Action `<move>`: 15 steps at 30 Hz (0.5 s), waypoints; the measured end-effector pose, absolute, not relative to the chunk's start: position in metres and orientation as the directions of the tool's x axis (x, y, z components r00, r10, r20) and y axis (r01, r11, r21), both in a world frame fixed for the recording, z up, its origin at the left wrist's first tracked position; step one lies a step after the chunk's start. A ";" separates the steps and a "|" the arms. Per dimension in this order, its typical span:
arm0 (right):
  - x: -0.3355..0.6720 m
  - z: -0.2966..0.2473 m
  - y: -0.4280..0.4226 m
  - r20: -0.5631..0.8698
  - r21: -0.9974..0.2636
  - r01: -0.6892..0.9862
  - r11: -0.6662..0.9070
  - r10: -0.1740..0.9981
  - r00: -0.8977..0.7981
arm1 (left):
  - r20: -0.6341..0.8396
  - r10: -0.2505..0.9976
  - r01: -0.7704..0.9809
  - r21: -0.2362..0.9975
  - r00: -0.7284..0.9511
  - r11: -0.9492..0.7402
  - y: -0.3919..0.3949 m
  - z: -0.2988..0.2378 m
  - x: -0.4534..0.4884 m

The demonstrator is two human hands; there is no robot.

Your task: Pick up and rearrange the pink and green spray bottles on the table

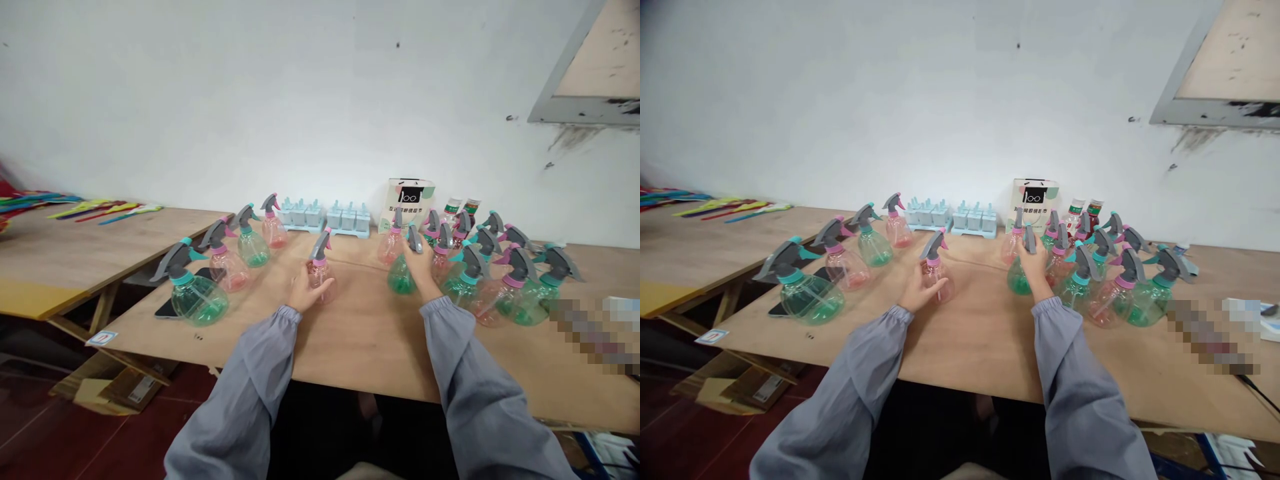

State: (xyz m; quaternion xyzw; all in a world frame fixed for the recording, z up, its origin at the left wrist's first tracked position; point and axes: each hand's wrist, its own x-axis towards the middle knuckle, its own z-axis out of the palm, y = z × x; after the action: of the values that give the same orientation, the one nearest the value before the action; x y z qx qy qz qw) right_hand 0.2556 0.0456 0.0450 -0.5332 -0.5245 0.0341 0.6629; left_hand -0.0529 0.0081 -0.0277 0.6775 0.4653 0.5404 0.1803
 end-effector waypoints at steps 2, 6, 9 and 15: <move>0.256 0.039 0.051 0.649 -0.754 0.508 0.416 0.592 0.478 | 0.568 0.823 0.426 0.748 -0.014 -0.509 0.009 -0.028 -0.053; 0.253 0.027 0.061 0.638 -0.763 0.501 0.407 0.596 0.487 | 0.572 0.820 0.422 0.746 -0.011 -0.515 0.009 -0.028 -0.052; 0.251 0.021 0.063 0.671 -0.740 0.483 0.469 0.569 0.475 | 0.567 0.823 0.427 0.747 -0.009 -0.510 0.009 -0.028 -0.052; 0.238 0.017 0.032 0.916 -0.385 0.662 0.643 0.177 0.361 | 0.535 0.845 0.439 0.763 -0.017 -0.474 0.006 -0.025 -0.055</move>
State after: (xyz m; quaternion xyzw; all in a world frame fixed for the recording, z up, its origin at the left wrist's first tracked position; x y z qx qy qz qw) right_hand 0.2384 0.0324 0.0173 -0.3883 -0.5400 -0.1668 0.7279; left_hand -0.0547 0.0062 -0.0255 0.6744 0.4760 0.5312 0.1908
